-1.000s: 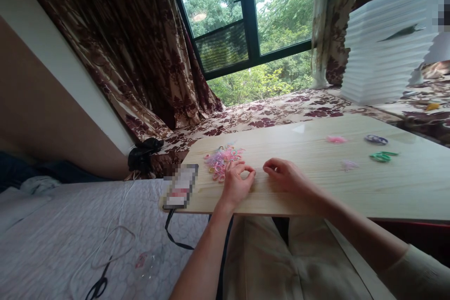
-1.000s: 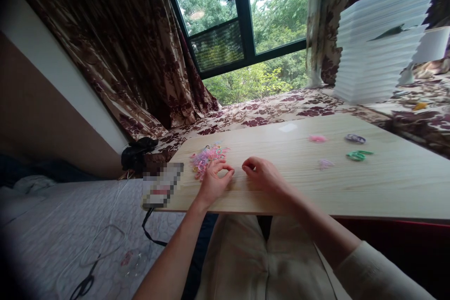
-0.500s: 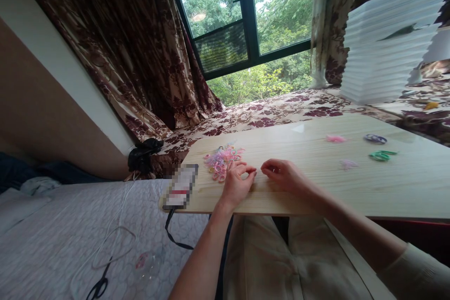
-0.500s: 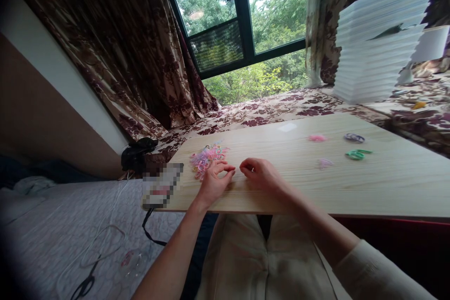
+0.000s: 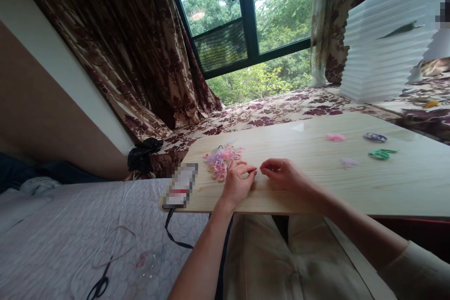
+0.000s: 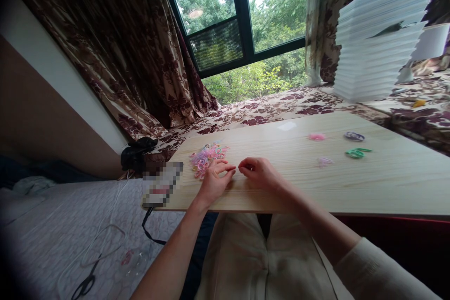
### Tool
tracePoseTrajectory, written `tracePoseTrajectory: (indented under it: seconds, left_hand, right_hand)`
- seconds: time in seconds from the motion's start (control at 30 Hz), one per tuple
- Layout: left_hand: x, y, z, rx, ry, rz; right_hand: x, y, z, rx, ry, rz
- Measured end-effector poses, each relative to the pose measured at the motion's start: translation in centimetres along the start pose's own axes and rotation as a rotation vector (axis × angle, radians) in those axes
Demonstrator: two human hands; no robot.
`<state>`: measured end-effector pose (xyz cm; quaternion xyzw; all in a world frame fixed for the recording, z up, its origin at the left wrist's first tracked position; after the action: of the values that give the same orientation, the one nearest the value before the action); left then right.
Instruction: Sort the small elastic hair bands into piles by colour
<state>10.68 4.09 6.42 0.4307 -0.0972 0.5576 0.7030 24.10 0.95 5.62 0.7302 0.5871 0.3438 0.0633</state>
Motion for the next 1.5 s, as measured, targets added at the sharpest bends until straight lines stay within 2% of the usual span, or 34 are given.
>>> tracePoseTrajectory:
  seconds: [0.13,0.33,0.43,0.6,0.73,0.87,1.0,1.07,1.13,1.23,1.3,1.37,1.43,1.5]
  left_hand:
    - [0.0,0.5,-0.3,-0.063,0.081,0.027]
    - [-0.6,0.2,-2.0,-0.306,0.436,-0.084]
    - [-0.7,1.0,-1.9,-0.345,0.533,-0.083]
    - [-0.7,1.5,-0.9,-0.318,0.569,-0.125]
    - [-0.6,1.2,-0.4,-0.278,0.566,-0.145]
    - [-0.3,0.1,0.1,-0.271,0.551,-0.181]
    - [-0.2,-1.9,1.2,-0.277,0.508,-0.258]
    - [-0.1,-2.8,1.7,-0.303,0.491,-0.268]
    - [0.0,-3.5,1.8,-0.300,0.486,-0.240]
    - [0.0,-4.1,1.4,-0.252,0.464,-0.160]
    - [-0.1,-4.4,1.0,-0.233,0.438,-0.107]
    - [-0.3,-4.5,0.5,-0.216,0.411,-0.059]
    - [-0.7,-4.5,0.0,-0.209,0.388,-0.018]
    - [-0.9,-4.5,-0.4,-0.212,0.367,0.008]
  right_hand:
    - [-0.1,0.0,-0.2,0.015,-0.023,-0.020]
    - [-0.3,0.4,-1.3,-0.013,-0.010,-0.024]
    - [-0.5,0.6,-2.0,-0.040,0.039,-0.023]
    - [-0.7,0.8,-2.7,0.013,0.123,0.030]
    - [-1.0,1.1,-3.5,0.059,0.221,0.063]
    - [-1.5,2.0,-3.8,0.036,0.278,0.102]
    - [-2.9,3.6,-4.0,-0.078,0.290,0.152]
    - [-4.0,4.9,-3.7,-0.156,0.273,0.177]
    - [-5.2,7.1,-2.9,-0.241,0.230,0.216]
    - [-7.0,12.4,-0.1,-0.373,0.088,0.316]
    - [-8.0,16.5,2.7,-0.466,-0.079,0.390]
    - [-8.6,19.6,4.9,-0.545,-0.217,0.403]
    - [-8.8,21.3,6.2,-0.608,-0.290,0.381]
    - [-8.5,21.7,6.7,-0.657,-0.332,0.346]
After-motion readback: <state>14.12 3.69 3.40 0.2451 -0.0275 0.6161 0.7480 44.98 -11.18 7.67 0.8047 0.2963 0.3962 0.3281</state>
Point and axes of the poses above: each hand's wrist, its own x-axis towards the middle knuckle, its own y-axis out of the back of the hand, z = x × y, the point moved 10 cm from there along x, towards the middle knuckle, and after that the axes turned 4 degrees about z, right-handed, at the moved point
